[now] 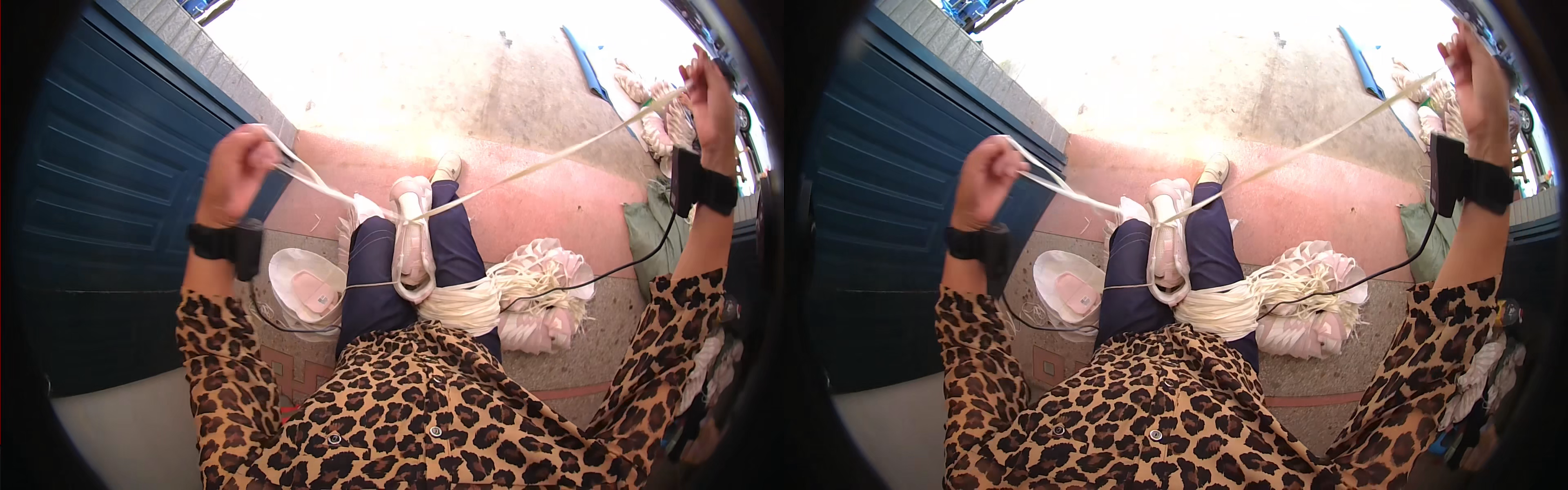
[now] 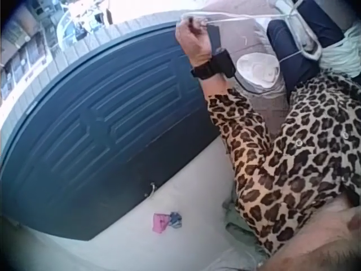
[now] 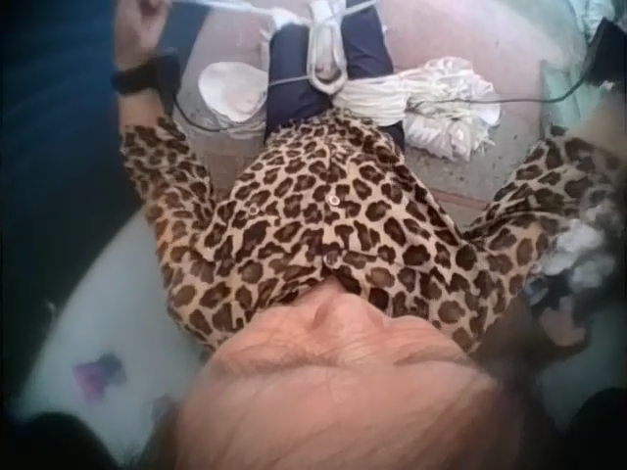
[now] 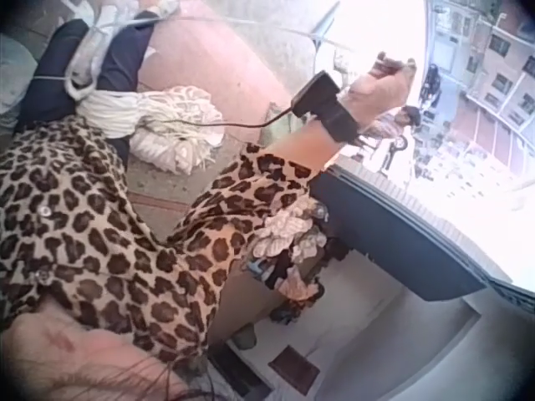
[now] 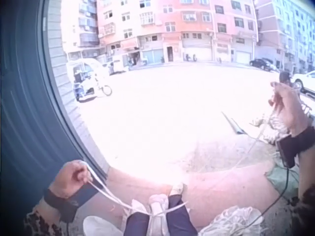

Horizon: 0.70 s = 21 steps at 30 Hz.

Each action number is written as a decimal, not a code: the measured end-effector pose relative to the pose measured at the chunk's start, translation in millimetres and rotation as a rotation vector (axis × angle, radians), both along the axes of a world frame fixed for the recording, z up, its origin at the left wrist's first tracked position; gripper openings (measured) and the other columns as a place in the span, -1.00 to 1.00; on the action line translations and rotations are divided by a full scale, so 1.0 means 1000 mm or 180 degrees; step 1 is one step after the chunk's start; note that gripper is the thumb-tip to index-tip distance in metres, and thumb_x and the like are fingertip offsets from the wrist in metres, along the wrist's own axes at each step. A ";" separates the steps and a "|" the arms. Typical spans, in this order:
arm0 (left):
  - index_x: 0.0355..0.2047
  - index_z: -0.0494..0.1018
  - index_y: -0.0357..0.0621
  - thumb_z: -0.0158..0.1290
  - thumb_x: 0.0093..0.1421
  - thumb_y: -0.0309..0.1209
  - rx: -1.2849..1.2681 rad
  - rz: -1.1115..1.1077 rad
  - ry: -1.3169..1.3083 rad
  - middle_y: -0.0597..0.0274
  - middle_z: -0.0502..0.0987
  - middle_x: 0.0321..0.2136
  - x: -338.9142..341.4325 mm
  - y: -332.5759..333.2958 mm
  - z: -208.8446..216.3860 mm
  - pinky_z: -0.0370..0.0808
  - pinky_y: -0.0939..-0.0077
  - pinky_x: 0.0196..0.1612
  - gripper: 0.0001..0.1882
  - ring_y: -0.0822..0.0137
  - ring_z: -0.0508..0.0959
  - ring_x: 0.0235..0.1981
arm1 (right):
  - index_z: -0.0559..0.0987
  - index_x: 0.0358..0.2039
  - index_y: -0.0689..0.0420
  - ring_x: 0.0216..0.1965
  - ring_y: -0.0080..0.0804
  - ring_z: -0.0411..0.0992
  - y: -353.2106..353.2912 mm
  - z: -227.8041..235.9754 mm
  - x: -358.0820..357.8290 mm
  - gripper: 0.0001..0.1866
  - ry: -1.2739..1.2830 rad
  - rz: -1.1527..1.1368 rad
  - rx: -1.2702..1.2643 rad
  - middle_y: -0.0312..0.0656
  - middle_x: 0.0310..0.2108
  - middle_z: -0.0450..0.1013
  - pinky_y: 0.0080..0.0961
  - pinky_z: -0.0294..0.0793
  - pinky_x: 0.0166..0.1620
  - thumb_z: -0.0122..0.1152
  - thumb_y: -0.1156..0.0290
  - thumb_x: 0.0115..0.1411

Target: Lacing a white sneaker by hand.

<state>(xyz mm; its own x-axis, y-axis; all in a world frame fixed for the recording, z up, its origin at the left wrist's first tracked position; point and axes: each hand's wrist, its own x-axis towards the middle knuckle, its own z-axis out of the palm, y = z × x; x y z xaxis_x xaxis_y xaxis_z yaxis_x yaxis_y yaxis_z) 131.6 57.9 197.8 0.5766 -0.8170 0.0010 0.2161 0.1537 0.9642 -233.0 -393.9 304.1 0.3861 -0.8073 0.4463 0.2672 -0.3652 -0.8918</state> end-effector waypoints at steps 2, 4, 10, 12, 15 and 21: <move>-0.70 0.13 0.02 -0.19 0.19 -0.43 -0.0198 0.0904 0.0983 0.47 0.07 -0.77 0.075 0.079 0.001 0.21 0.56 -0.46 -0.70 0.53 0.18 -0.67 | 0.40 -0.12 0.34 -0.55 -0.68 0.15 -0.032 -0.069 -0.037 -0.68 0.0512 -0.0625 0.0360 -0.41 -0.60 0.15 -0.76 0.30 -0.33 -0.04 0.39 0.19; -0.68 0.14 0.02 -0.20 0.19 -0.41 0.0040 0.2420 0.1092 0.48 0.10 -0.78 0.125 0.162 -0.009 0.16 0.61 -0.51 -0.72 0.54 0.17 -0.70 | 0.39 -0.06 0.24 -0.56 -0.69 0.18 -0.012 -0.130 -0.044 -0.69 0.1215 -0.0704 0.0658 -0.41 -0.59 0.23 -0.80 0.22 -0.44 -0.06 0.40 0.20; -0.56 0.26 0.08 -0.10 0.16 -0.32 0.1187 0.2235 0.1483 0.52 0.16 -0.78 0.124 0.197 -0.124 0.22 0.44 -0.60 -0.85 0.53 0.19 -0.77 | 0.51 -0.35 0.26 -0.55 -0.53 0.39 0.170 -0.254 0.046 -0.81 0.2838 0.1046 0.0247 -0.20 -0.60 0.44 -0.58 0.38 -0.44 -0.01 0.42 0.15; -0.47 0.30 0.06 -0.09 0.17 -0.25 0.1419 0.1613 0.1625 0.55 0.14 -0.77 0.071 0.122 -0.161 0.21 0.53 -0.61 -0.87 0.56 0.17 -0.76 | 0.54 -0.44 0.23 -0.52 -0.41 0.44 0.217 -0.297 0.069 -0.79 0.2583 0.1712 0.0141 -0.12 -0.57 0.47 -0.51 0.40 -0.41 0.02 0.36 0.10; -0.39 0.33 -0.04 -0.13 0.20 -0.09 0.1437 0.0568 0.2019 0.55 0.13 -0.76 -0.012 0.050 -0.191 0.20 0.59 -0.62 -0.70 0.60 0.16 -0.75 | 0.55 -0.48 0.19 -0.41 -0.25 0.44 0.258 -0.323 0.099 -0.77 0.2807 0.1643 -0.0669 -0.11 -0.51 0.47 -0.37 0.38 -0.33 0.00 0.32 0.07; -0.42 0.40 -0.17 -0.13 0.21 -0.34 0.1937 -0.0070 0.0910 0.43 0.34 -0.66 -0.105 -0.014 -0.213 0.28 0.71 -0.56 -0.81 0.57 0.30 -0.67 | 0.56 -0.55 0.10 -0.30 -0.20 0.35 0.282 -0.339 0.120 -0.79 0.3634 0.1033 -0.1494 -0.15 -0.44 0.42 -0.22 0.24 -0.28 -0.03 0.32 0.05</move>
<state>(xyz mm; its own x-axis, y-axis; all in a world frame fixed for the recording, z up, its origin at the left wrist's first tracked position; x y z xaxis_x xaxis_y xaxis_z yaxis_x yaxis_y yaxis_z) 26.5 44.1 -15.4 0.4690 -0.6351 -0.6138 0.4728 -0.4064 0.7818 -113.0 -111.5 -34.7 0.8864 -0.4600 -0.0524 -0.4270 -0.7685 -0.4766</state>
